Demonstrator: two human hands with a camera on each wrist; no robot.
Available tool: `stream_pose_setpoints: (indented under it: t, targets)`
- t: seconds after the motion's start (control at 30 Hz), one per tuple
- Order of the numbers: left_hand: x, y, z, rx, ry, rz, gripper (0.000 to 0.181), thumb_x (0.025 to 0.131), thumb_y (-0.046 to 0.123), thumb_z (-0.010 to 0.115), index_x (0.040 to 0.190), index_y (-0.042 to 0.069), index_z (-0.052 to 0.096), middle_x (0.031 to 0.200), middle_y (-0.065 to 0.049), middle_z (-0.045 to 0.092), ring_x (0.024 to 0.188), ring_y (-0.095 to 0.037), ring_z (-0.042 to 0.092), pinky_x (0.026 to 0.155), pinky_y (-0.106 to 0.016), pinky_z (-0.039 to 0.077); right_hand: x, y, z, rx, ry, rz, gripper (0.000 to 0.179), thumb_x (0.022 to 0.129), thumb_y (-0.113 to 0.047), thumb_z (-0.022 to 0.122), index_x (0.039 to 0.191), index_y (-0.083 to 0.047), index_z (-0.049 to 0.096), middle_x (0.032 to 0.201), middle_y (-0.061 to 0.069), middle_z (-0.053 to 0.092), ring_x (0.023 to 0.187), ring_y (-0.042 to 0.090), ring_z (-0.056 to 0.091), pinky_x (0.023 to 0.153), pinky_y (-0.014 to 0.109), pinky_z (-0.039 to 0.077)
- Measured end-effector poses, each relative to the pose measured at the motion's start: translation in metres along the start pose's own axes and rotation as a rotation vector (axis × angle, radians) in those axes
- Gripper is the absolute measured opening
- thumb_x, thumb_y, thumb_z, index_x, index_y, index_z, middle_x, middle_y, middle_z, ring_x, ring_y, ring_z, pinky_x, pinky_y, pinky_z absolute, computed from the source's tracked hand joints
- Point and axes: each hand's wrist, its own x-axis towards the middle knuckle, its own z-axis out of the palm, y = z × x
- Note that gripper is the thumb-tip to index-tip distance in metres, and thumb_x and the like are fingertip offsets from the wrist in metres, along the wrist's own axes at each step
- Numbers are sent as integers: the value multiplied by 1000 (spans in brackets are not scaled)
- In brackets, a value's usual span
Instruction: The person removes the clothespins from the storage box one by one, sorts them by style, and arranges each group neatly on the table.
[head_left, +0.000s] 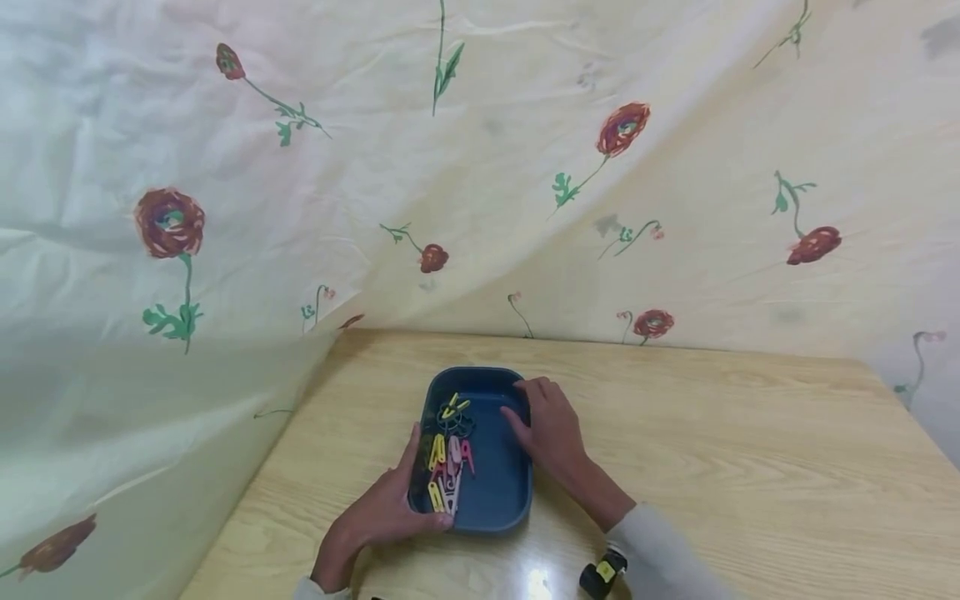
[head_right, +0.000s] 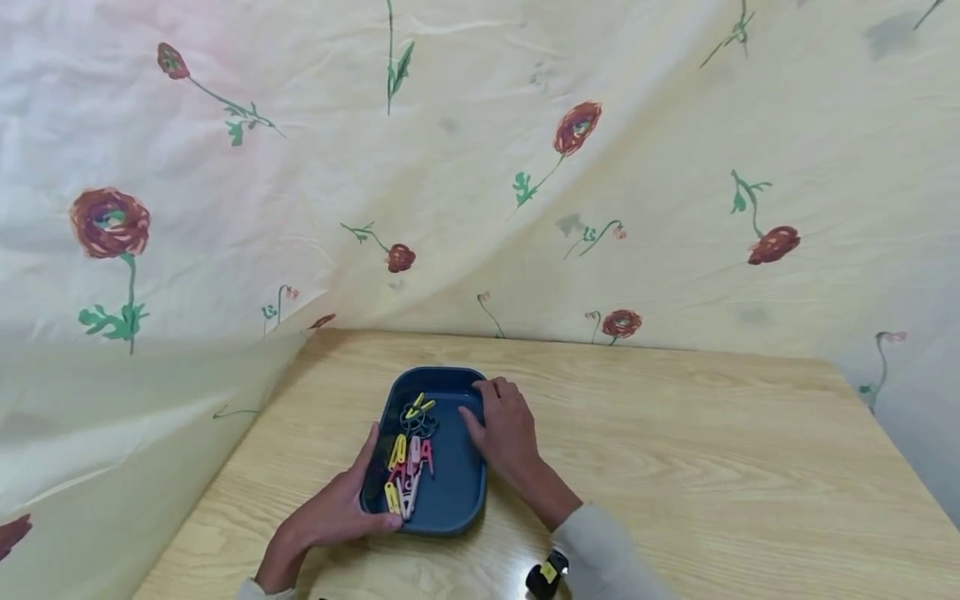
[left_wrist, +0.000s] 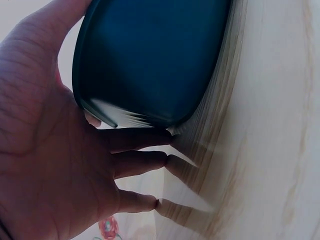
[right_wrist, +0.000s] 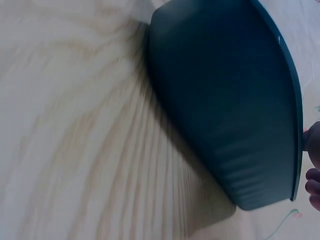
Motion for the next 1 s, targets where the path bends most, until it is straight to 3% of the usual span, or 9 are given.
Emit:
stream_pose_setpoints:
  t: [0.13,0.27,0.57,0.8,1.0]
  targets:
    - [1,1,1,10,13,-6,131,76,48,84,160,20,-13,151,-22,40,127,-31,49,109,-59,30,2,-8,4,53,-15,13,36,88,-20,78,116,-1,64,103,11,62,92,24,57,76,38,54]
    - [2,1,3,6,9,-30,131,76,50,83,160,21,-13,150,-21,42,122,-27,50,108,-58,31,2,-16,9,50,-59,32,35,89,-20,78,115,-2,64,103,10,62,92,23,58,75,37,54]
    - [0,4,2,8,9,-61,130,76,53,82,160,24,-13,154,-23,36,126,-32,47,109,-59,30,7,-32,18,48,-170,85,35,91,-25,76,114,-2,65,99,8,62,84,19,58,71,35,53]
    - [0,3,4,-3,2,-52,131,77,51,83,159,23,-16,143,-19,48,117,-26,51,108,-58,31,13,-35,21,32,-294,120,36,92,-27,74,117,-3,64,105,11,64,88,21,61,76,38,55]
    - [0,5,2,3,-9,-41,131,77,50,82,159,21,-16,133,-16,55,110,-23,54,106,-56,33,16,-35,27,-20,-383,127,38,90,-29,76,115,-3,65,99,10,66,81,20,62,70,37,55]
